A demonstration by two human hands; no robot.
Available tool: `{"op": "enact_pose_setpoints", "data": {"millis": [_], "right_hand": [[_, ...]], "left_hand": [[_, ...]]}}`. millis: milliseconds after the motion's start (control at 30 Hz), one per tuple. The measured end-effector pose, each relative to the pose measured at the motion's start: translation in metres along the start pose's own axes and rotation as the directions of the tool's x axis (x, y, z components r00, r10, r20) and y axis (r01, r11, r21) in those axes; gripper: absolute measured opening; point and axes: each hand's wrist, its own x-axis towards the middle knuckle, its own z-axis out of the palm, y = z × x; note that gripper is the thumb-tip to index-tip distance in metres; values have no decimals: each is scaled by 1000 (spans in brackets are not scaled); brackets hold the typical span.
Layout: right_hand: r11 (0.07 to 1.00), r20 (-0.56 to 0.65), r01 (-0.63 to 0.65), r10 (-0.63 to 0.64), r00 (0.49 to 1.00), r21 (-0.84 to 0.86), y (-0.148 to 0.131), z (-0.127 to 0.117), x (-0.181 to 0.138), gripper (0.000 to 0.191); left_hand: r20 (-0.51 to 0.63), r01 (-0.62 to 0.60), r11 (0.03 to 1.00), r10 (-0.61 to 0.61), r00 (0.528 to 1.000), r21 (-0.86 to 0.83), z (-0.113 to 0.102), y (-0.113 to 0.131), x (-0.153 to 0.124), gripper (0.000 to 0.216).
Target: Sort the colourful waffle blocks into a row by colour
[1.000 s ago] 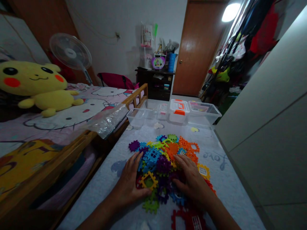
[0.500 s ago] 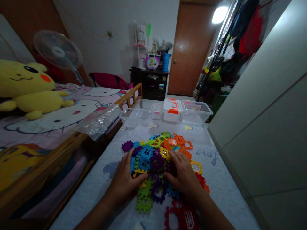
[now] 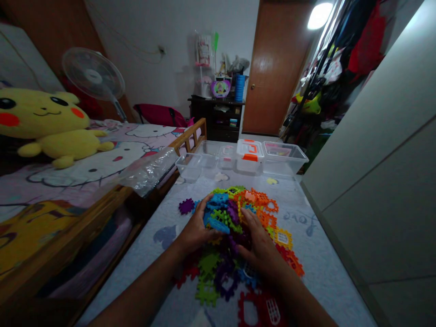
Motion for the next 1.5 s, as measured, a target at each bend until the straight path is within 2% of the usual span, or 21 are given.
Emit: {"op": "enact_pose_setpoints", "data": {"millis": [167, 367, 533, 633, 767, 833, 900, 967, 1033, 1100, 1167, 1267, 1367, 1433, 1500], "right_hand": [[995, -58, -35, 40, 997, 91, 5, 0, 0, 84], [988, -166, -99, 118, 979, 117, 8, -11, 2, 66], [981, -280, -171, 189, 941, 91, 20, -30, 3, 62], [959, -322, -264, 282, 904, 101, 29, -40, 3, 60], [914, -348, -366, 405, 845, 174, 37, -49, 2, 55], [905, -372, -383, 426, 825, 188, 40, -52, 2, 52], [904, -382, -381, 427, 819, 194, 43, -54, 3, 51], [905, -367, -376, 424, 828, 199, 45, -54, 4, 57], [908, -326, -380, 419, 847, 178, 46, -53, 6, 65], [918, -263, -376, 396, 880, 122, 46, -52, 6, 64], [936, -190, -346, 352, 916, 69, 42, -51, 6, 52], [962, -96, -264, 269, 958, 63, 34, -53, 4, 36], [974, -22, -203, 207, 978, 102, 29, -58, 1, 33], [966, 19, -231, 230, 973, 116, 30, -65, 1, 35], [952, 22, -292, 291, 956, 91, 35, -74, 6, 36]], "left_hand": [[-11, -158, 980, 161, 987, 123, 10, 18, 15, 88], [110, -252, 948, 234, 966, 196, 29, 50, 29, 76], [198, -333, 918, 293, 936, 216, 47, 58, 43, 77], [217, -369, 901, 323, 921, 226, 50, 60, 53, 67], [181, -354, 889, 313, 932, 291, 38, 61, 70, 44], [113, -295, 873, 272, 955, 388, 27, 55, 82, 36], [21, -182, 836, 201, 979, 518, 14, 43, 95, 33], [-31, -99, 823, 140, 990, 559, 3, 29, 107, 35], [-35, -42, 820, 75, 997, 571, -5, 14, 114, 39], [17, -20, 826, 12, 1000, 564, -9, 4, 116, 45], [89, -21, 840, -33, 995, 542, -10, -1, 112, 51], [171, -39, 861, -56, 984, 508, -12, 3, 97, 57], [242, -67, 885, -53, 969, 461, -19, 11, 76, 58], [280, -79, 893, -54, 958, 443, -26, 13, 60, 60], [270, -114, 868, -24, 963, 484, -31, 12, 40, 61]]}}
